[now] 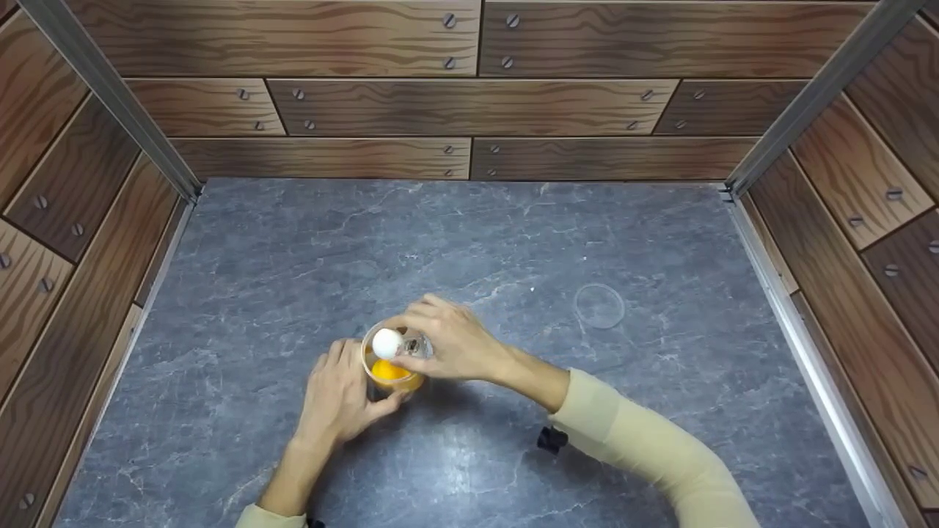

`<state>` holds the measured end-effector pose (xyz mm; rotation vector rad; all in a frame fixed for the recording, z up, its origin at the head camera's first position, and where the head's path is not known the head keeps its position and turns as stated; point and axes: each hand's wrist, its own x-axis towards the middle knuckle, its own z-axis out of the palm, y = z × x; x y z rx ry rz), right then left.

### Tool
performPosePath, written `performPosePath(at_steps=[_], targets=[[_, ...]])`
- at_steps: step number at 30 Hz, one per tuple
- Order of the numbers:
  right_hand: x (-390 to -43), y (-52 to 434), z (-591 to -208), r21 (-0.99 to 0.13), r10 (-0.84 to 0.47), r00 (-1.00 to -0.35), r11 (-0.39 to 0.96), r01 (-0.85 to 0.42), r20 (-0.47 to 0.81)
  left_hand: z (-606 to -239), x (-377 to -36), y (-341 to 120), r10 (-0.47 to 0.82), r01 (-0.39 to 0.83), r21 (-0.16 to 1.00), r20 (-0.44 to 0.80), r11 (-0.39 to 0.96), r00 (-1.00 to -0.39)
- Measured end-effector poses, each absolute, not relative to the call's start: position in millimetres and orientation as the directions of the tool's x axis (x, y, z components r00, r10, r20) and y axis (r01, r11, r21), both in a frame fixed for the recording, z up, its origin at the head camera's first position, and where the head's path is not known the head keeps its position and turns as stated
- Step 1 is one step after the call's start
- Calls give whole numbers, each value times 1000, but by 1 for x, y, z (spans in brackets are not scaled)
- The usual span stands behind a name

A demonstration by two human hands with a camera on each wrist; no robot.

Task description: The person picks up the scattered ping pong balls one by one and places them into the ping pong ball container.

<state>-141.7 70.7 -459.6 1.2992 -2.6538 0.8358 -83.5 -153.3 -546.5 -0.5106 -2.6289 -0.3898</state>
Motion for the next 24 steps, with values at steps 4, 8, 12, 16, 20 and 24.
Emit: performPosePath(at_steps=[4,8,12,16,20,24], targets=[[-143,67,-458,-428,-724,-638,506,-749,262,-546,-83,-154,287,408,197,450,892,-846],[-143,66,-458,-394,-734,-623,507,-767,268,-545,-82,-154,287,403,193,442,895,-850],[-142,68,-460,-368,-731,-612,503,-782,301,-544,-83,-154,291,405,190,439,894,-850],[-142,70,-463,-366,-721,-598,482,-796,349,-544,-83,-154,291,407,192,444,893,-848],[-140,74,-464,-368,-711,-574,448,-815,406,-544,-83,-155,290,407,188,450,894,-845],[-138,82,-466,-359,-699,-547,417,-835,461,-545,-83,-156,294,408,179,452,895,-842]])
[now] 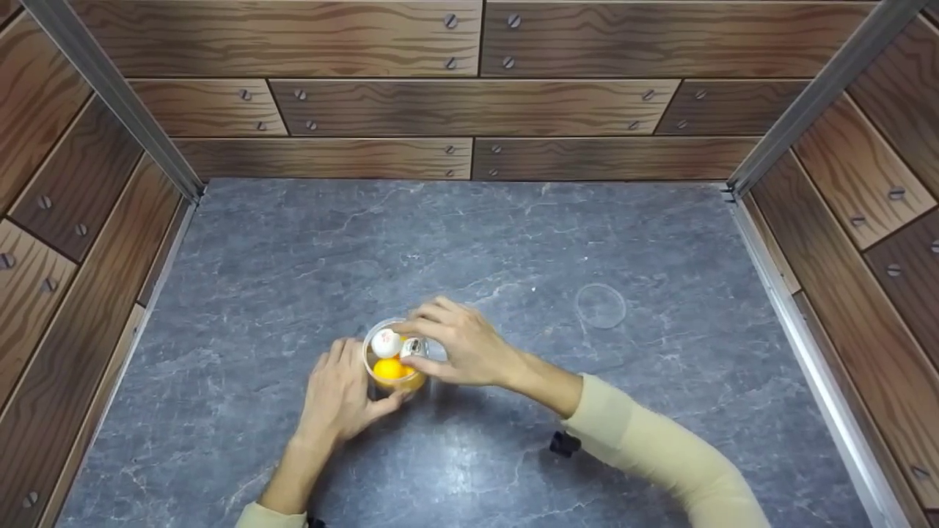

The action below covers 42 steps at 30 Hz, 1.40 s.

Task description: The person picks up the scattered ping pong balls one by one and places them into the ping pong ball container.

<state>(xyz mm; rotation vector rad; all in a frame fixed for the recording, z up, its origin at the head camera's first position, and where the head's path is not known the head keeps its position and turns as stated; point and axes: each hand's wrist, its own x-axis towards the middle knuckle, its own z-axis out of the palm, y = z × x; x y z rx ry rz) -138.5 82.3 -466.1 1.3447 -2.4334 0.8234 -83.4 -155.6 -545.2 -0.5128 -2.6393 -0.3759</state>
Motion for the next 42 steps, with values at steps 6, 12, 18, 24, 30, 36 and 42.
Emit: performPosePath(at_steps=[6,12,18,24,30,36,42], targets=[[-135,96,-469,-350,-668,-545,418,-838,508,-547,-85,-157,302,422,164,478,892,-825],[-132,110,-472,-367,-627,-576,444,-818,525,-548,-86,-158,301,431,166,498,887,-813],[-125,124,-475,-404,-599,-613,461,-790,516,-547,-85,-159,295,417,171,479,893,-827],[-118,140,-478,-427,-567,-657,499,-754,498,-547,-85,-160,296,419,177,476,891,-828],[-112,159,-484,-404,-527,-683,554,-728,507,-550,-85,-162,296,430,173,502,886,-813],[-105,180,-491,-403,-489,-731,618,-675,475,-549,-83,-164,289,425,212,471,880,-834],[-94,201,-496,-413,-427,-820,714,-565,382,-544,-81,-172,302,414,208,419,886,-857]])
